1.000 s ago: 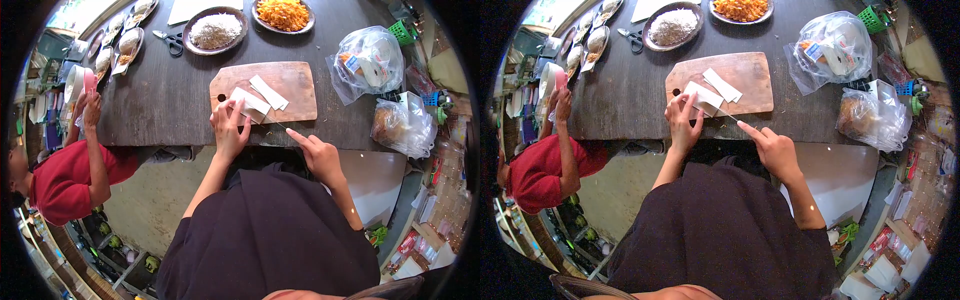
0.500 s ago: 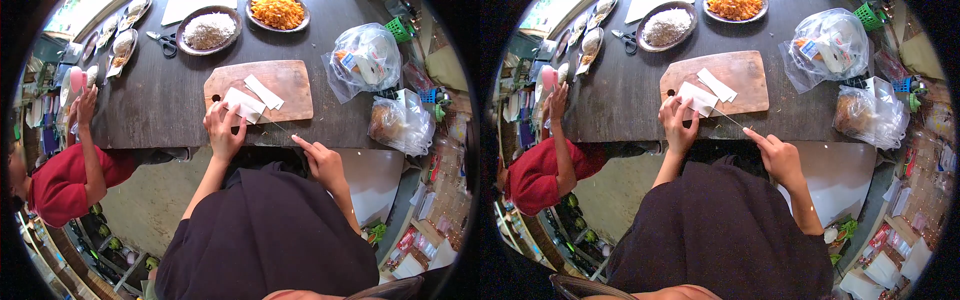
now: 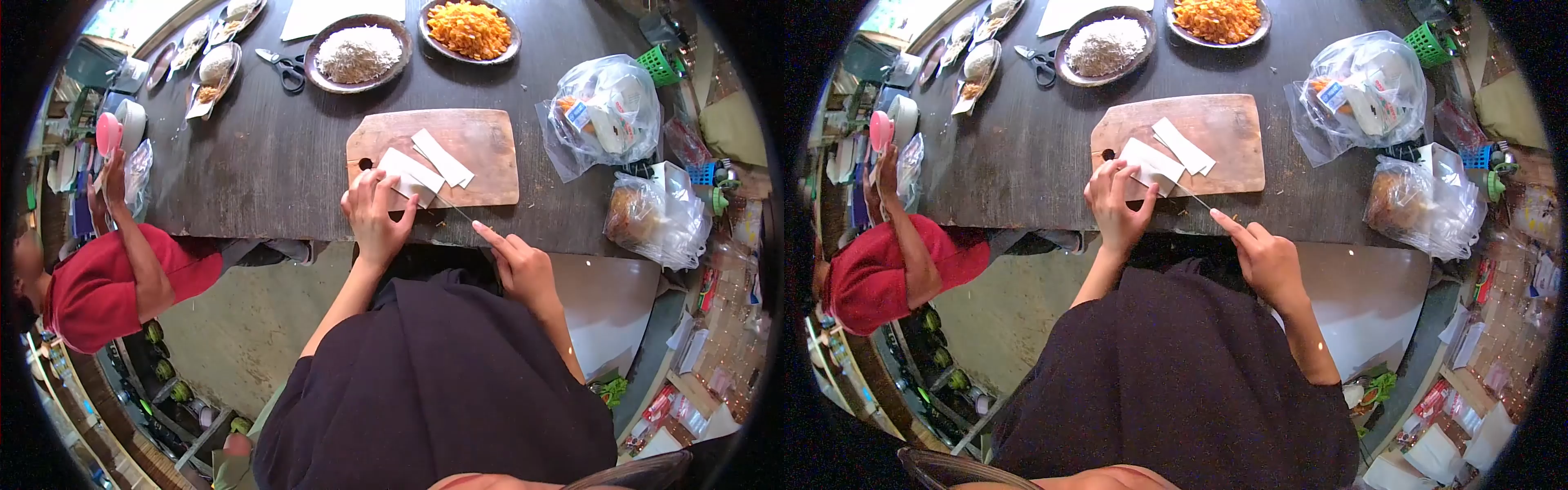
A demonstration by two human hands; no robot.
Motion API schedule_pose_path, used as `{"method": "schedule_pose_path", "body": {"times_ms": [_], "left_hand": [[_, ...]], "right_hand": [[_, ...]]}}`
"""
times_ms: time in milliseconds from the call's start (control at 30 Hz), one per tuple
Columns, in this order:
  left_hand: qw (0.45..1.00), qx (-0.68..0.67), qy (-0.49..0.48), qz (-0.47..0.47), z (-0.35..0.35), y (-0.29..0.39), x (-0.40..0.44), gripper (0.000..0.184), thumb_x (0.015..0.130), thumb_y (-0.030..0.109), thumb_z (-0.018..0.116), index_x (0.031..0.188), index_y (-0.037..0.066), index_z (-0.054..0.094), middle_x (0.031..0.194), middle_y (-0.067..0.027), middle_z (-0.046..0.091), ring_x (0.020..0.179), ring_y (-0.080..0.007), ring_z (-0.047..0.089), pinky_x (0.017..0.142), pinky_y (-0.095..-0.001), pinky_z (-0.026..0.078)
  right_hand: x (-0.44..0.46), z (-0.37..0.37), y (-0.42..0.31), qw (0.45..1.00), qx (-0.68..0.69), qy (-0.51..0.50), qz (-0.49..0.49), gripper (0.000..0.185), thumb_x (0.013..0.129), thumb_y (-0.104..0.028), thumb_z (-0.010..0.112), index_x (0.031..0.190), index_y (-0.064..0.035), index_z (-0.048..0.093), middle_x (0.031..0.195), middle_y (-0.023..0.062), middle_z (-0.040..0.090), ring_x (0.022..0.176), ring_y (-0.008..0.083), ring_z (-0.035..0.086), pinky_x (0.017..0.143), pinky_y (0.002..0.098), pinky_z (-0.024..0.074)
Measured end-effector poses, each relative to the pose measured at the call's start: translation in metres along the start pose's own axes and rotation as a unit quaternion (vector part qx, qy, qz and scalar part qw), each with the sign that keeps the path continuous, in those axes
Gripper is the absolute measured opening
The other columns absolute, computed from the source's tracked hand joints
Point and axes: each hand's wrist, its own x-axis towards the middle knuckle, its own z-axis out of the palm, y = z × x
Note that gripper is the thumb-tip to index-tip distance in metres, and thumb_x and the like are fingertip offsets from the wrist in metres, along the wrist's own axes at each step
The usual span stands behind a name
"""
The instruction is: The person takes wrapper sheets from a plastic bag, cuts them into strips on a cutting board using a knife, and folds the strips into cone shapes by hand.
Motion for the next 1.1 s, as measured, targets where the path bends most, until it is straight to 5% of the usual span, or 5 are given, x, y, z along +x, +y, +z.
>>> {"method": "schedule_pose_path", "body": {"times_ms": [767,1100], "left_hand": [[0.999,-0.015,0.028,0.014,0.001,-0.004,-0.001,0.036,0.074,0.029,0.081,0.102,0.013,0.066,0.117,-0.0063,0.062,0.123,-0.0295,0.054,0.101,-0.0436,0.034],[0.999,-0.025,0.032,0.007,0.001,-0.004,-0.001,0.035,0.073,0.029,0.082,0.100,0.012,0.068,0.115,-0.0071,0.063,0.122,-0.0302,0.054,0.100,-0.0441,0.034]], "right_hand": [[0.044,0.019,-0.004,0.997,-0.036,-0.012,-0.061,0.066,0.084,-0.003,0.057,0.144,-0.0282,0.049,0.071,0.0092,0.053,0.054,0.0283,0.060,0.052,0.0413,0.0512],[0.065,0.024,-0.006,0.996,0.002,0.005,-0.084,0.052,0.092,-0.009,0.055,0.141,-0.0271,0.053,0.073,0.0099,0.059,0.056,0.0289,0.062,0.053,0.0407,0.0519]]}}
